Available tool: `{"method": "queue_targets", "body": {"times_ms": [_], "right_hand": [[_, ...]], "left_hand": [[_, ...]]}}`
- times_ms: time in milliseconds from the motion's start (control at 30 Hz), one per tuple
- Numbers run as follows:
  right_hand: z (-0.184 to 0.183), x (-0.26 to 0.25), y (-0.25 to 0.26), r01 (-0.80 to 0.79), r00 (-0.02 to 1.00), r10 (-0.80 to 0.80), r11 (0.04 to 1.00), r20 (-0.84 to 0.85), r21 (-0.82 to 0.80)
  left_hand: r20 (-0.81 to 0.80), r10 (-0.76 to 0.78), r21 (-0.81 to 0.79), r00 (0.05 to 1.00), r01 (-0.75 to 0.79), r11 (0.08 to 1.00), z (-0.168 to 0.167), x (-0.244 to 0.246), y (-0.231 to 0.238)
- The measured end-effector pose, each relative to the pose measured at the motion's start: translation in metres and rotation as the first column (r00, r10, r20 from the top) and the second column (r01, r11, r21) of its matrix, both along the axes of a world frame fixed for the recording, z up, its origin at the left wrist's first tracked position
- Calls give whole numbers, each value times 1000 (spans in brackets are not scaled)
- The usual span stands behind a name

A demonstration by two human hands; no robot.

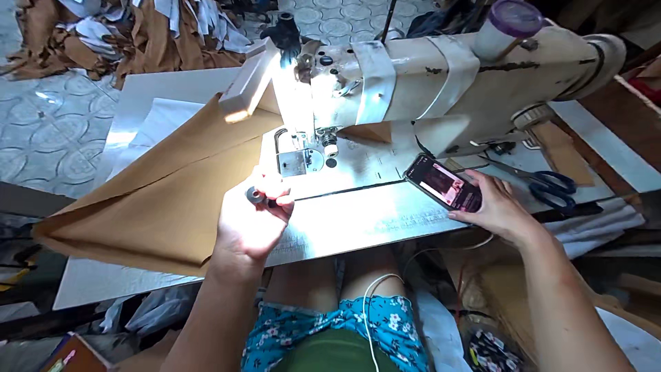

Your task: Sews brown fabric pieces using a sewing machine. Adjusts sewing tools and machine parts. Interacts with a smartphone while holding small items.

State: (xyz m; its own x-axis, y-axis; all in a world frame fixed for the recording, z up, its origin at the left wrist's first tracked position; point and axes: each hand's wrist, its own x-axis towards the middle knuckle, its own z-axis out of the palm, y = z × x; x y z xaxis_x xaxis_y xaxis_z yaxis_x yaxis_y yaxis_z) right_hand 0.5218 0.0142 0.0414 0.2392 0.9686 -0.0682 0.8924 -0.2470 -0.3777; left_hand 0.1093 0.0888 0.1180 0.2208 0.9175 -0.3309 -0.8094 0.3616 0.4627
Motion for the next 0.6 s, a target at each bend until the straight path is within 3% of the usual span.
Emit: {"method": "queue_targets", "body": {"times_ms": [200, 367, 600], "right_hand": [[4, -26, 3, -62, 998, 61, 995, -23, -74], [-2, -55, 8, -114, 993, 115, 993, 32, -16], [-6, -161, -3, 154, 988, -156, 984, 15, 85]], "left_hand": [[15, -72, 77, 997, 71, 995, -2, 6, -8], [-21, -117, 183, 993, 119, 976, -9, 4, -6], [-110, -84, 228, 990, 107, 968, -13, 6, -9]]}}
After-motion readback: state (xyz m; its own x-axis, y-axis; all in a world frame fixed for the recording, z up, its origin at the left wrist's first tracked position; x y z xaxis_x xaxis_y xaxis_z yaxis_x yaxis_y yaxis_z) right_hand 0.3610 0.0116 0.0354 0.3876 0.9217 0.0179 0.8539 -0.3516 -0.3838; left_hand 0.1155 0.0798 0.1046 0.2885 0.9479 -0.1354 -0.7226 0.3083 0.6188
